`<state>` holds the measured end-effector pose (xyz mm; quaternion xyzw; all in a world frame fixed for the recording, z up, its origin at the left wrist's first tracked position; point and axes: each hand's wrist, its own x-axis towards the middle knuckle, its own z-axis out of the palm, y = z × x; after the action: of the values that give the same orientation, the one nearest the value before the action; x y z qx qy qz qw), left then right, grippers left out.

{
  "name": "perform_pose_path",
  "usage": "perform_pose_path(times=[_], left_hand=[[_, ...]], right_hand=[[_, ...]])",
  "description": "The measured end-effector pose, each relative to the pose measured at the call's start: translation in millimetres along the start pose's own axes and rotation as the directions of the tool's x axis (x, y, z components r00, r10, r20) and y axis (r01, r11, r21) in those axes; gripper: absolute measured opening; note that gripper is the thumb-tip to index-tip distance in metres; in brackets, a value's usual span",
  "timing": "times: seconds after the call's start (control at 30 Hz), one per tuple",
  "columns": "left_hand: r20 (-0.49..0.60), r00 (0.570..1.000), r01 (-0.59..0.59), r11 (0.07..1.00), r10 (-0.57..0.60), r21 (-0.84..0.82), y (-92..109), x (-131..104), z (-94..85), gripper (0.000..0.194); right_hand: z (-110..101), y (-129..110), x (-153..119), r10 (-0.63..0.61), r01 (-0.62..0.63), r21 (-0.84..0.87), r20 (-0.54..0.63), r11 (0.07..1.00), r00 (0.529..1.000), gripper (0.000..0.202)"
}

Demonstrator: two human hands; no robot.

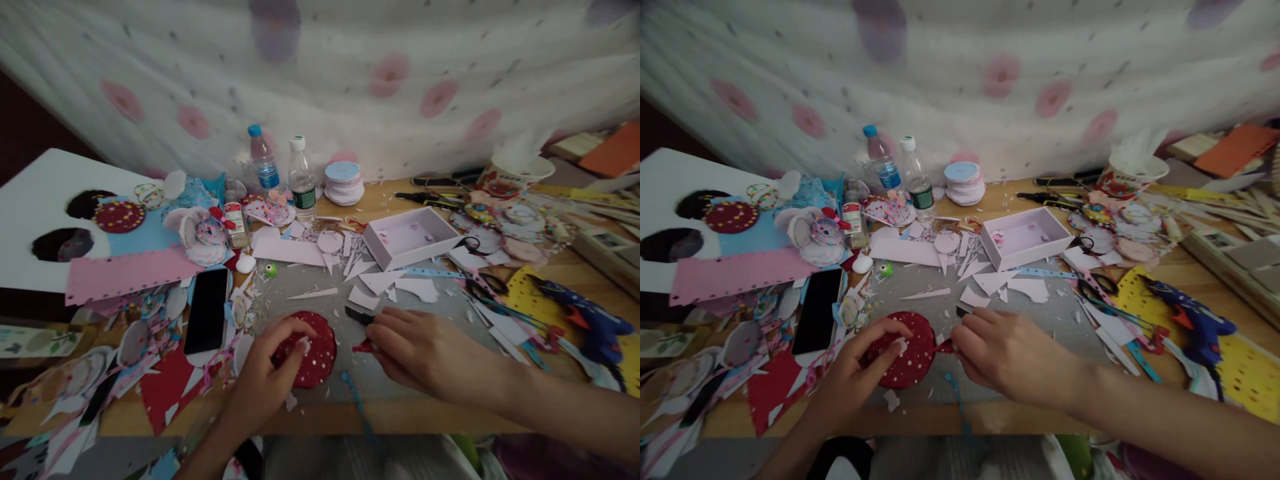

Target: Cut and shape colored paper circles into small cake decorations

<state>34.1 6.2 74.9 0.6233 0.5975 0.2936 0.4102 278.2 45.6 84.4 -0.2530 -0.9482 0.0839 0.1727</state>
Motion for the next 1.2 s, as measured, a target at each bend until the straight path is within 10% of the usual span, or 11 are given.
perform_pose_path(times=[0.4, 0.6, 0.87, 1.1, 1.2], left_hand=[[0.107, 0.976, -0.191, 0.981, 0.191, -0.009, 15.3, -1.5, 20.0, 0.006], [-0.044, 0.974, -0.213, 0.968, 0.221, 0.134, 5.6, 1.1, 22.5, 0.014], [-0.106, 0.945, -0.291, 0.945, 0.308, 0.149, 10.3, -13.1, 32.5, 0.016], [-0.107, 0.902, -0.4, 0.903, 0.418, 0.159, 12.1, -21.1, 34.4, 0.017], [-0.131, 0.869, -0.43, 0.859, 0.478, 0.278, 6.5, -23.6, 36.7, 0.018]], right_hand=[[14.1, -5.5, 16.5, -0.081, 0.089, -0.152, 0.063, 0.984, 0.995, 0.01], [14.1, -11.8, 16.1, 0.121, -0.102, 0.206, -0.081, 0.973, 0.989, 0.024], [40.8, -31.2, 10.4, 0.502, -0.278, 0.722, -0.11, 0.633, 0.858, 0.012], [36.5, -38.3, 14.1, 0.586, -0.282, 0.957, 0.19, 0.068, 0.787, 0.011], [35.1, -39.8, 14.7, 0.571, -0.311, 0.95, 0.258, -0.005, 0.779, 0.017]])
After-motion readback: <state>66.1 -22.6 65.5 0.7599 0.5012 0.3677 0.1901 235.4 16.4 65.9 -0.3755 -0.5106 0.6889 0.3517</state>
